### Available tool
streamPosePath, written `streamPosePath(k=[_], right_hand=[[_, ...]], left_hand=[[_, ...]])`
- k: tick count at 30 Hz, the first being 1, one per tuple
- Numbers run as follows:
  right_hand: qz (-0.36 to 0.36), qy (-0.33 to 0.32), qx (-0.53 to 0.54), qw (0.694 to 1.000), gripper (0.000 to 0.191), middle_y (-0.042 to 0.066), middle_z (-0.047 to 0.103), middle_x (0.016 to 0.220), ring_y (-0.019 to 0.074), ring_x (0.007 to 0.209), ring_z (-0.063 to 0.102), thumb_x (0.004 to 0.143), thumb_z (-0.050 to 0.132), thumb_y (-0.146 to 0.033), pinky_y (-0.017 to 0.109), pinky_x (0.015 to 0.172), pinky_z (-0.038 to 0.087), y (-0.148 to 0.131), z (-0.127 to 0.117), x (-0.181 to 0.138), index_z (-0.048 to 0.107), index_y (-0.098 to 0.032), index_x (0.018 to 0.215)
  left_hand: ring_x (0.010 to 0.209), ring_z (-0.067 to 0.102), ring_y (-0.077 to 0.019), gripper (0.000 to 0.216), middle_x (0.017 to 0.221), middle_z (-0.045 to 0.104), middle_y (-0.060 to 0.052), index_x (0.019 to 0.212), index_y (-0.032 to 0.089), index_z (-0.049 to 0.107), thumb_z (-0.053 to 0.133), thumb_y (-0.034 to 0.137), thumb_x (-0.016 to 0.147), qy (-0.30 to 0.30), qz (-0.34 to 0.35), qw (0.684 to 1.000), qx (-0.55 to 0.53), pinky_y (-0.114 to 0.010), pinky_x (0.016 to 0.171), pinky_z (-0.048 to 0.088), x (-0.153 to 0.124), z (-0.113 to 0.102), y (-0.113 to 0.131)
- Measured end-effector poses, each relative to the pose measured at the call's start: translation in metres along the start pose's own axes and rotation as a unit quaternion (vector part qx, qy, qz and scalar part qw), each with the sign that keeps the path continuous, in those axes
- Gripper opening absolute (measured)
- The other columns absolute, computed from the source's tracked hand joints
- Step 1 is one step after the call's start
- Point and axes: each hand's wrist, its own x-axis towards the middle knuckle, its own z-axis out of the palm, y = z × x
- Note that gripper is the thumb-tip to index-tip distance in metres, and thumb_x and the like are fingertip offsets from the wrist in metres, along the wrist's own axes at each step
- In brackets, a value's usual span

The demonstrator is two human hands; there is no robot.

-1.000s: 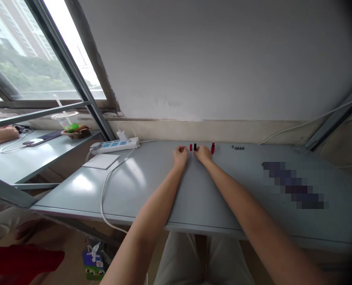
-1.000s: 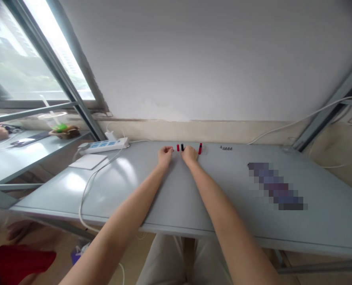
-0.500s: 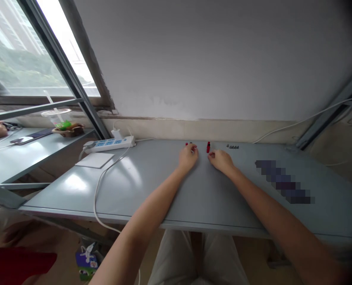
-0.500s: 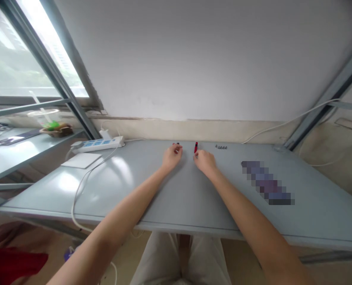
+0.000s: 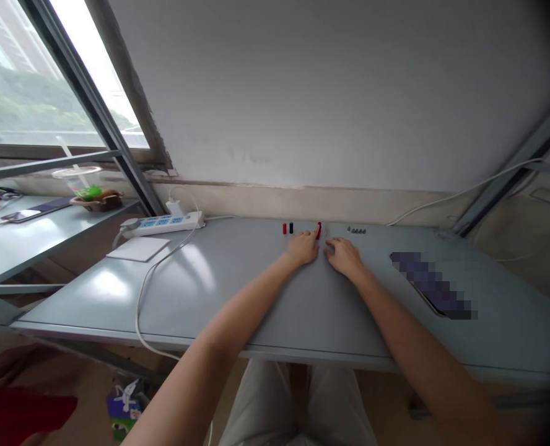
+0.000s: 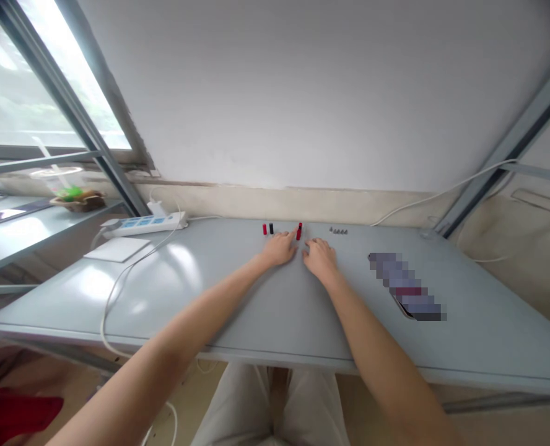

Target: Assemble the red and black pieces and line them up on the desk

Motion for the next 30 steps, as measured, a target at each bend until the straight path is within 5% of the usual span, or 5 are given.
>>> streamPosePath(k=[6, 10, 14, 30], right_hand=[[-0.005, -0.019, 0.008, 1.0, 0.038, 0.012, 0.047, 0.127, 0.0254, 0.116, 0.041, 0.084, 0.042, -0.036, 0.042, 0.094, 0.031, 0.002, 0.006, 0.001, 0.055, -0.02, 0.116], [-0.002, -0.037, 0.015, 0.999, 0.041, 0.011, 0.044, 0.131, 0.0256, 0.12, 0.038, 0.085, 0.039, -0.038, 0.046, 0.096, 0.028, 0.002, 0.009, 0.001, 0.052, -0.021, 0.12], [-0.002, -0.044, 0.022, 0.999, 0.041, 0.01, 0.042, 0.132, 0.0248, 0.122, 0.035, 0.086, 0.035, -0.038, 0.048, 0.096, 0.027, 0.003, 0.012, 0.002, 0.05, -0.022, 0.122], [0.013, -0.04, 0.013, 0.999, 0.045, 0.009, 0.041, 0.133, 0.0277, 0.12, 0.034, 0.087, 0.03, -0.041, 0.053, 0.095, 0.023, -0.001, 0.018, 0.005, 0.046, -0.025, 0.125]], left_hand=[[0.098, 0.052, -0.0246, 0.023, 0.095, 0.06, -0.012, 0.098, 0.018, 0.058, 0.05, 0.022, 0.077, 0.057, -0.054, 0.994, -0.075, -0.034, 0.086, 0.037, 0.009, 0.003, 0.001], [0.09, 0.054, -0.0222, 0.007, 0.085, 0.06, -0.009, 0.079, 0.019, 0.058, 0.056, 0.02, 0.072, 0.13, -0.112, 0.973, -0.152, -0.033, 0.083, 0.039, 0.013, 0.011, -0.007], [0.075, 0.055, -0.0191, 0.003, 0.074, 0.06, -0.007, 0.068, 0.018, 0.056, 0.059, 0.018, 0.068, 0.135, -0.159, 0.959, -0.192, -0.032, 0.074, 0.041, 0.015, 0.015, -0.016], [0.063, 0.053, -0.0124, 0.007, 0.07, 0.062, -0.005, 0.071, 0.015, 0.062, 0.061, 0.02, 0.066, 0.19, -0.173, 0.914, -0.315, -0.028, 0.066, 0.043, -0.016, 0.002, -0.027]])
